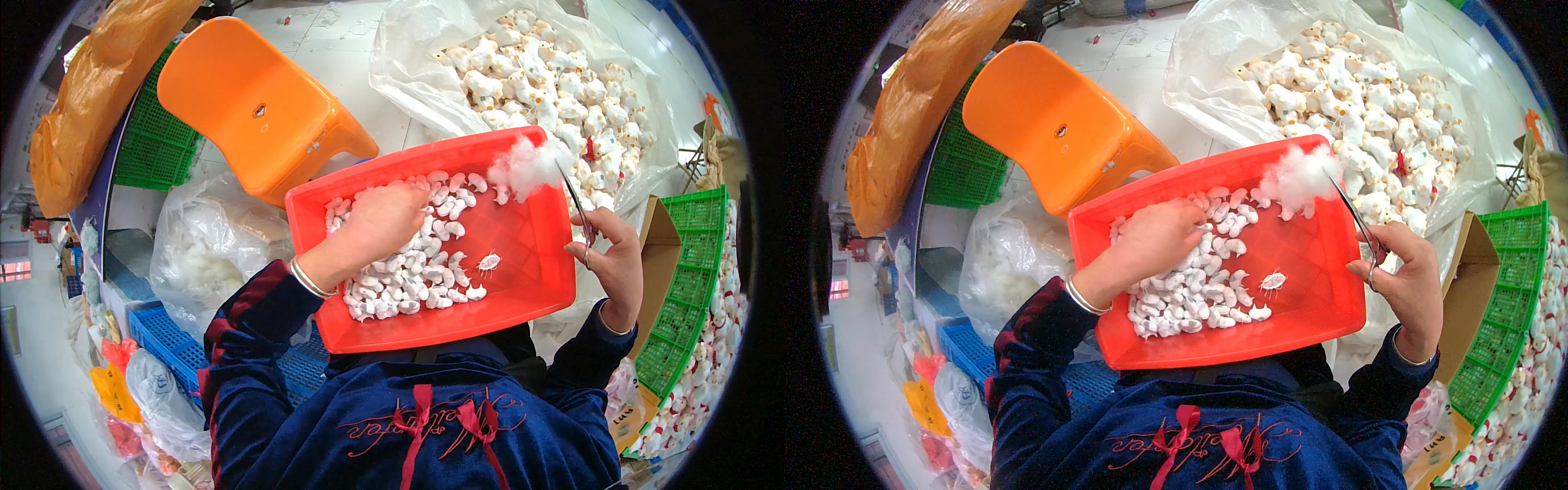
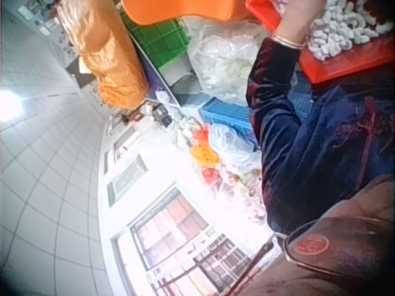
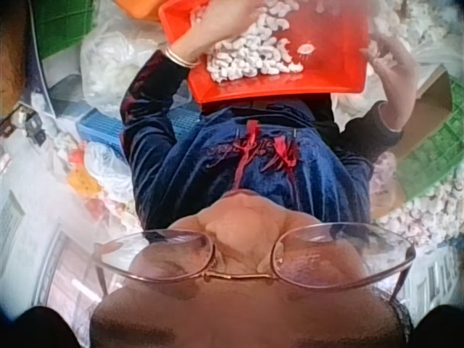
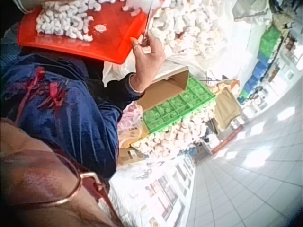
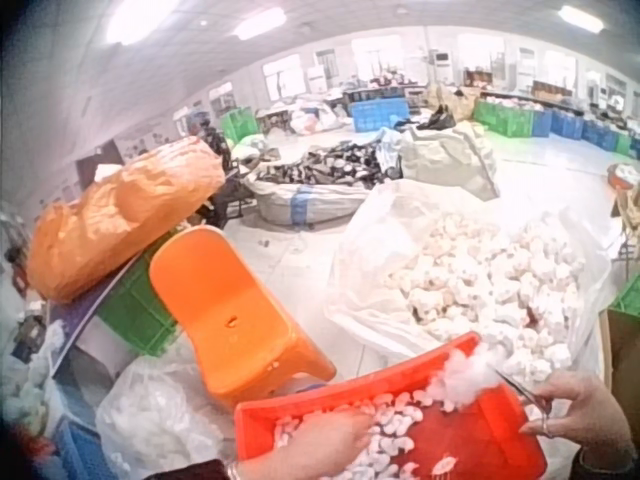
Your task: The person uses scissors to trim white fluffy material from small white objects in a red tray. The person repeatedly picks up each object, snips off excess fluff, and places the trimmed pieces back into the tray. The work continues throughout the clip with consistent hand movements.
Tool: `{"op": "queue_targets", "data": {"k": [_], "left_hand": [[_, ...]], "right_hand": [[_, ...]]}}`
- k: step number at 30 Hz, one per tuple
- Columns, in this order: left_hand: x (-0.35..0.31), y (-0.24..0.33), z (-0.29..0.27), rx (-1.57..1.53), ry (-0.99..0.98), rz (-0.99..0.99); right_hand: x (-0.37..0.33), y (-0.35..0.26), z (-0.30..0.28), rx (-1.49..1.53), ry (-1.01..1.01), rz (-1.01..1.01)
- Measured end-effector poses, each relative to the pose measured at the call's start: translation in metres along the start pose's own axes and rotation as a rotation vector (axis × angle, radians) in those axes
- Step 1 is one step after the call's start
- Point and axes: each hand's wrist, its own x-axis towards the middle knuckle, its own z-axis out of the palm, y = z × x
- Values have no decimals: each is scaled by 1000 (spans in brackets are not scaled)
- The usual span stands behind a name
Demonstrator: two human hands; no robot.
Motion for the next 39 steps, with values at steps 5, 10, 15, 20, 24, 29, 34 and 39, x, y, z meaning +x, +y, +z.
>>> {"op": "queue_targets", "data": {"k": [5, 10, 15, 20, 24, 29, 34, 39], "left_hand": [[-15, -12, -26, -200, 141, -24], [-35, -12, -60, -99, 17, -183], [-51, -10, -53, -5, -164, -182], [-55, -9, -23, 63, -188, -153], [-55, -8, -18, 67, -188, -138], [-60, -9, -30, 53, -180, -141], [-64, -4, -47, 144, -194, -218], [-59, 7, -29, 19, -96, -111]], "right_hand": [[-2, 1, -1, -14, 9, 8], [1, 3, 1, -2, -4, 8], [2, 3, 3, -7, -14, -6], [5, 3, 3, -2, -25, -15], [5, 0, 4, 0, -23, -3], [4, -1, 3, 5, -23, 0], [4, 4, 3, -16, -23, -2], [5, 1, 4, -30, -26, -20]]}}
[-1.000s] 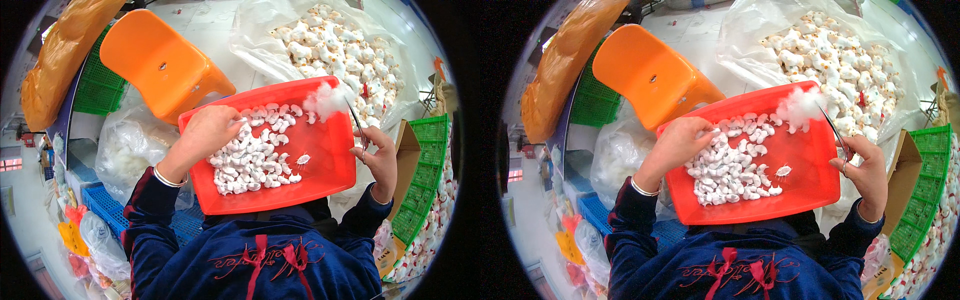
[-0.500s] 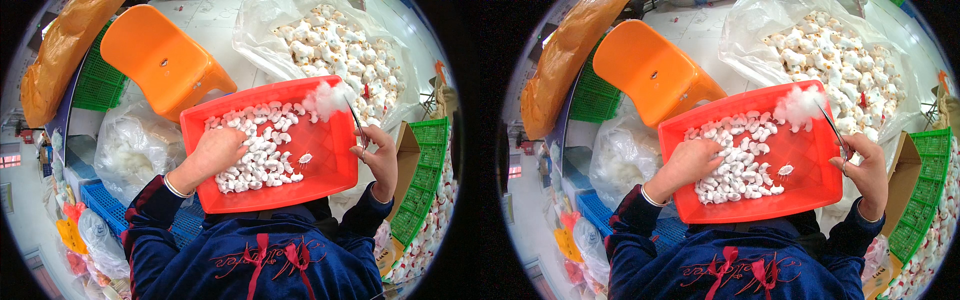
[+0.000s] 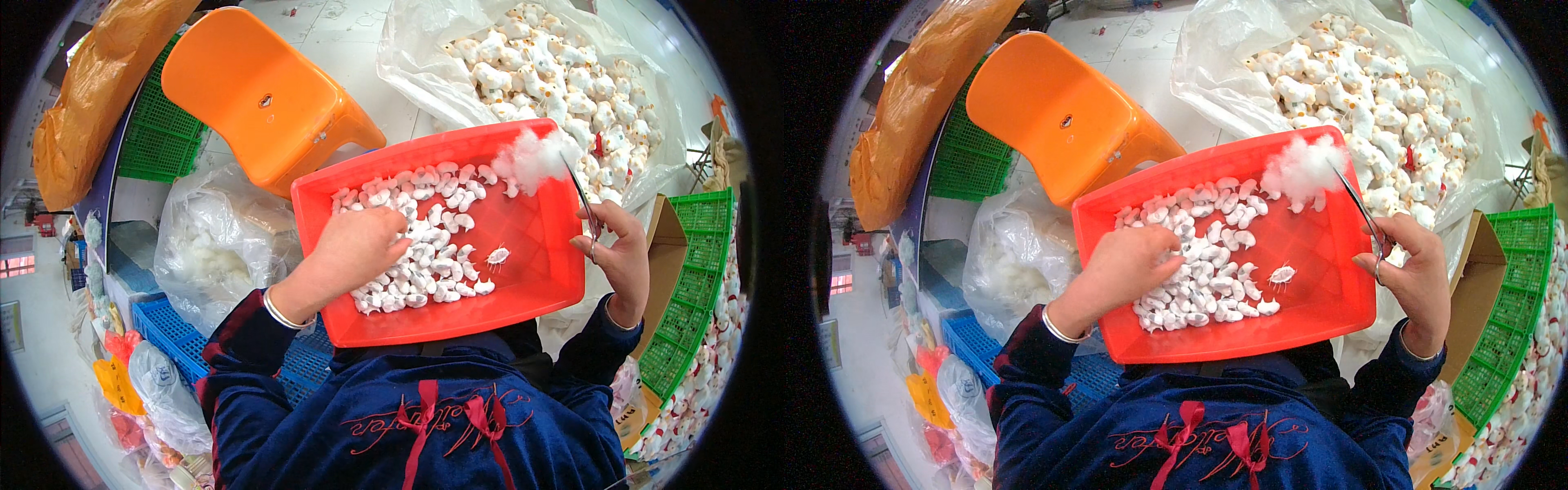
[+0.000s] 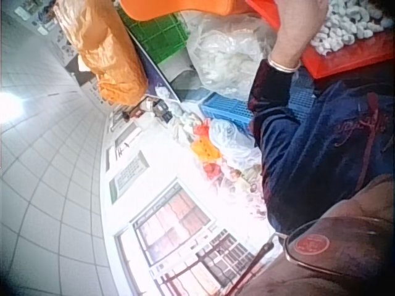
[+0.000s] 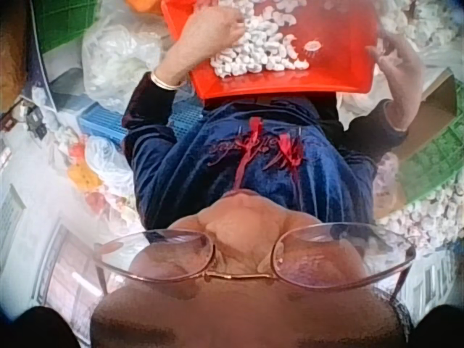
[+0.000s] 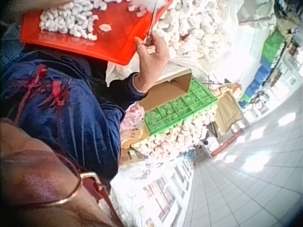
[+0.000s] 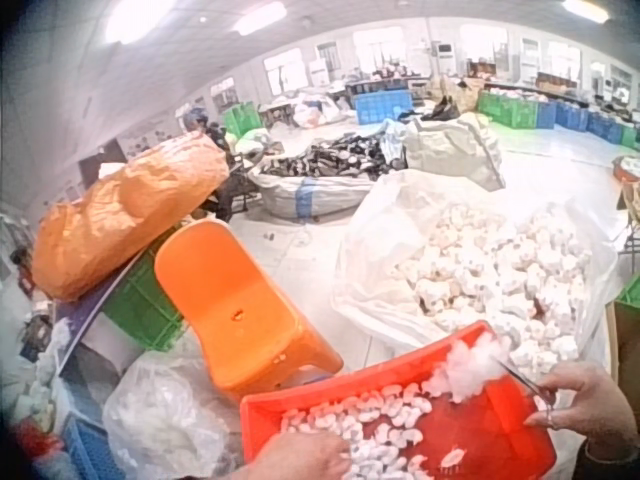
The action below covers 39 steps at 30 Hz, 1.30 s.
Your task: The person uses scissors to trim white fluffy material from small white objects in a red tray. The person repeatedly picks up each object, snips off excess fluff, and places the trimmed pieces back into the tray. The work continues throughout the clip with consistent hand movements.
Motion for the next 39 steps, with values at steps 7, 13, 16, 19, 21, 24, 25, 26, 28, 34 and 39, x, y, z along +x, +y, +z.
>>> {"op": "queue_targets", "data": {"k": [7, 13, 16, 19, 21, 24, 25, 26, 28, 34, 39], "left_hand": [[10, 3, 26, 19, -77, 46], [-2, 2, 15, -62, -176, 64], [-9, -3, 9, -61, -242, 101], [-5, -11, 5, -69, -135, 12], [0, -16, 3, -35, 27, -70], [9, -20, 1, -64, 192, -73], [12, -22, 3, -96, 252, -62], [16, -23, 4, -63, 207, -68], [22, -22, 7, -1, 118, -80], [27, -19, 10, 79, -41, -56], [9, -19, 8, -22, 40, -25]], "right_hand": [[-1, 0, -1, 11, -8, 7], [-2, 3, 1, 17, 5, 3], [-1, 4, 1, 11, 0, 5], [0, 5, 2, 4, -3, 5], [0, 6, 2, -9, -4, -3], [1, 5, 1, -9, -12, 1], [1, 5, 1, -7, -13, -5], [1, 4, 1, -6, -13, -10], [2, 5, 2, -4, -14, -14], [3, 7, 2, -16, -12, -20], [3, 10, 2, -9, -4, -16]]}}
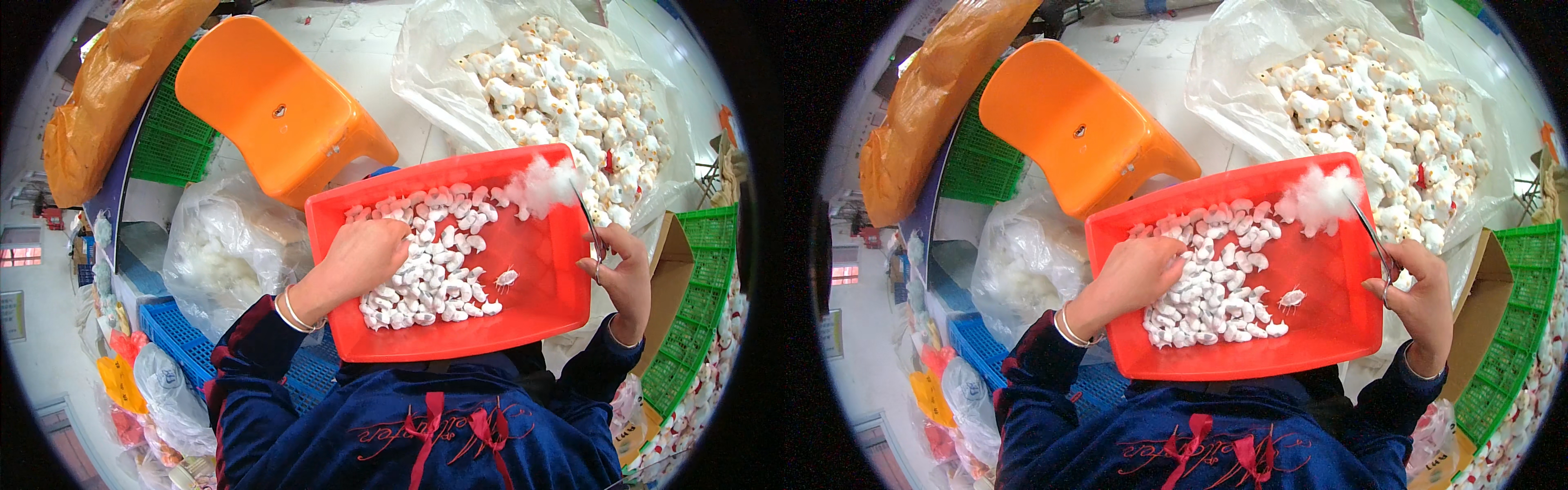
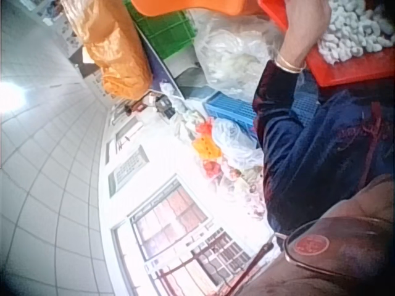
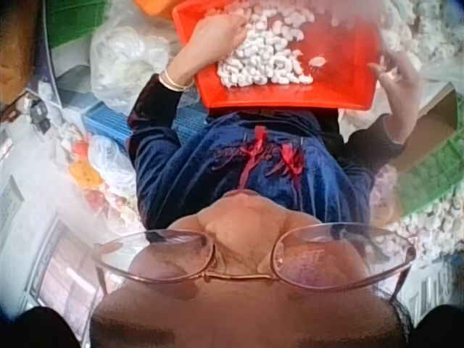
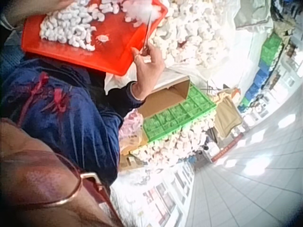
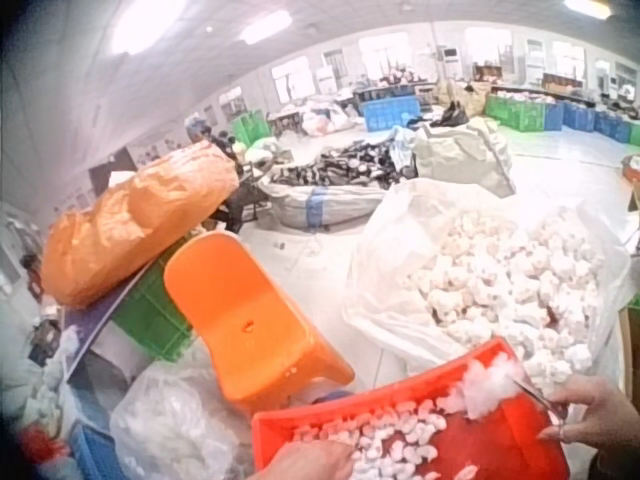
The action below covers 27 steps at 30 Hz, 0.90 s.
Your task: The person uses scissors to trim white fluffy material from small white objects in a red tray. The person repeatedly picks up each object, snips off excess fluff, and places the trimmed pieces back into the tray. The work continues throughout the clip with consistent hand movements.
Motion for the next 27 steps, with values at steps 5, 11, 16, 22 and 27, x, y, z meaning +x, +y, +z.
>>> {"op": "queue_targets", "data": {"k": [5, 11, 16, 22, 27], "left_hand": [[-15, -5, -24, -22, 12, -85], [-20, -16, -39, 95, -82, -121], [-13, -11, -41, 2, 24, -146], [-15, -20, -43, -4, 70, -194], [-18, -23, -42, 14, 81, -194]], "right_hand": [[2, 3, 2, 14, 0, 1], [2, 2, 2, 14, -5, -4], [2, 1, 1, 13, -18, 18], [0, 3, 2, 39, -26, 42], [3, 2, 3, 2, -42, 33]]}}
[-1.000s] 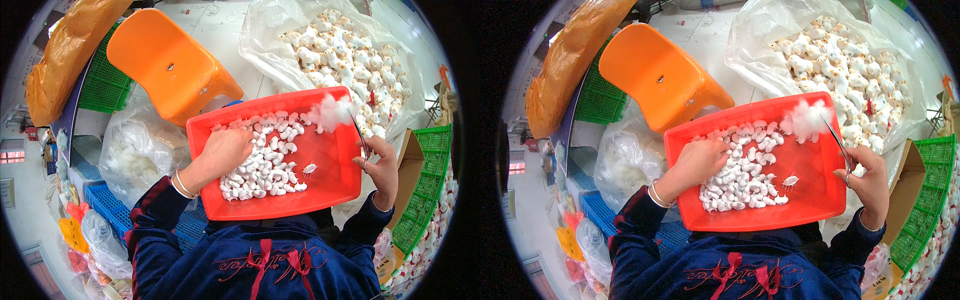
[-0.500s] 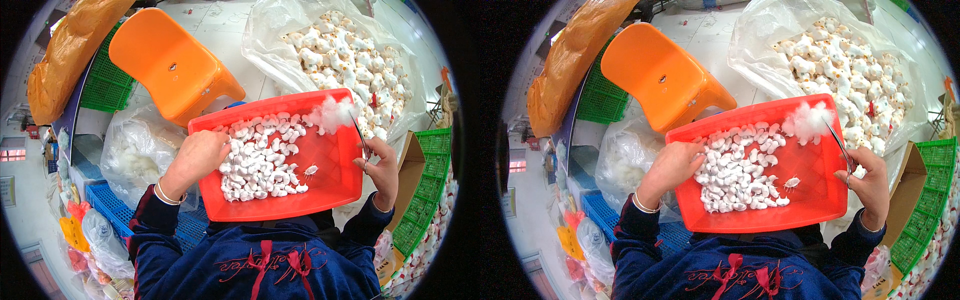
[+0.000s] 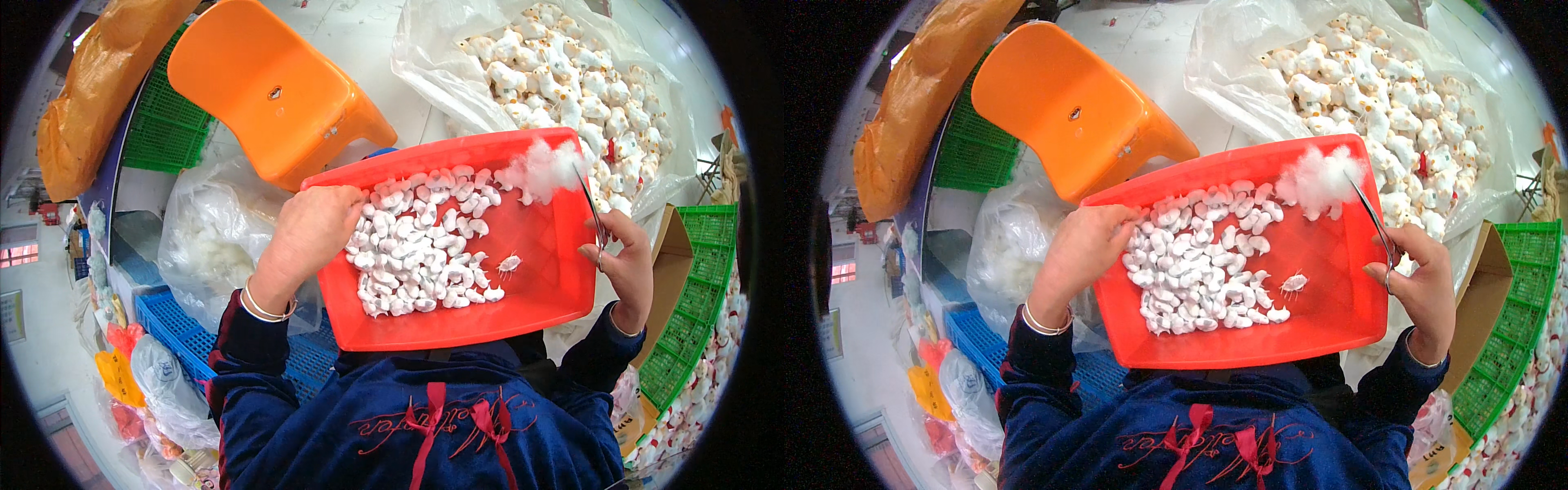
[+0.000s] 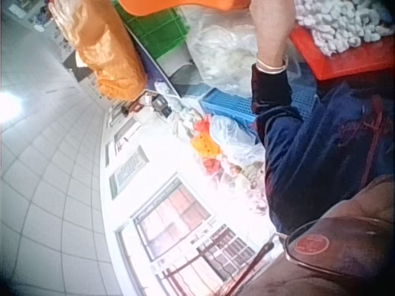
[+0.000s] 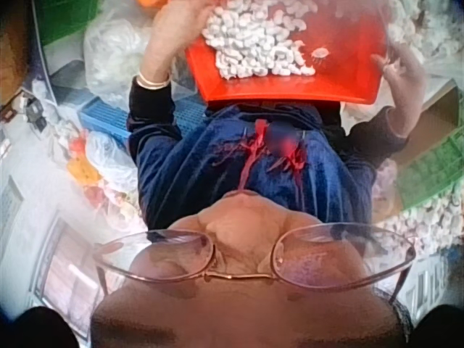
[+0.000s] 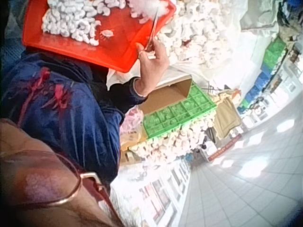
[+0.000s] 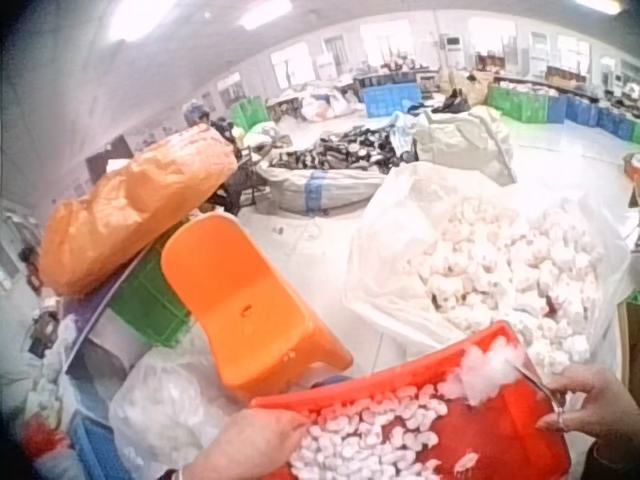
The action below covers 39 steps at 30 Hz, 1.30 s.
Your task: The person uses scissors to trim white fluffy material from small white objects in a red tray. The person repeatedly picks up each object, snips off excess fluff, and places the trimmed pieces back into the tray. The work continues throughout the clip with consistent hand movements.
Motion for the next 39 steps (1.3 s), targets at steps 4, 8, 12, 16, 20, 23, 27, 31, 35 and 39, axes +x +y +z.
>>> {"op": "queue_targets", "data": {"k": [4, 8, 12, 16, 20, 23, 27, 31, 35, 39], "left_hand": [[-1, 5, -5, 24, -18, -9], [-1, 7, -1, 2, -24, 11], [-2, 10, 1, 0, -38, 38], [1, 10, 6, -4, -50, 96], [4, 24, 9, 1, -93, 111], [7, 35, 17, 0, -125, 194], [17, 53, 30, 44, -231, 289], [28, 74, 37, 24, -225, 361], [52, 79, 55, 18, -56, 491], [63, 98, 64, 52, -53, 480]], "right_hand": [[-1, 2, 2, 32, 10, 17], [0, 1, 0, 17, 0, 19], [1, 0, 0, 7, -2, 19], [2, -4, 0, -11, -6, -2], [2, -1, 0, 8, 8, -13], [4, -4, 4, -2, 103, 33], [3, -2, 6, 81, 152, 50], [5, -4, 7, 64, 134, 32], [5, -4, 7, 46, 138, 33], [5, -4, 8, 43, 130, 30]]}}
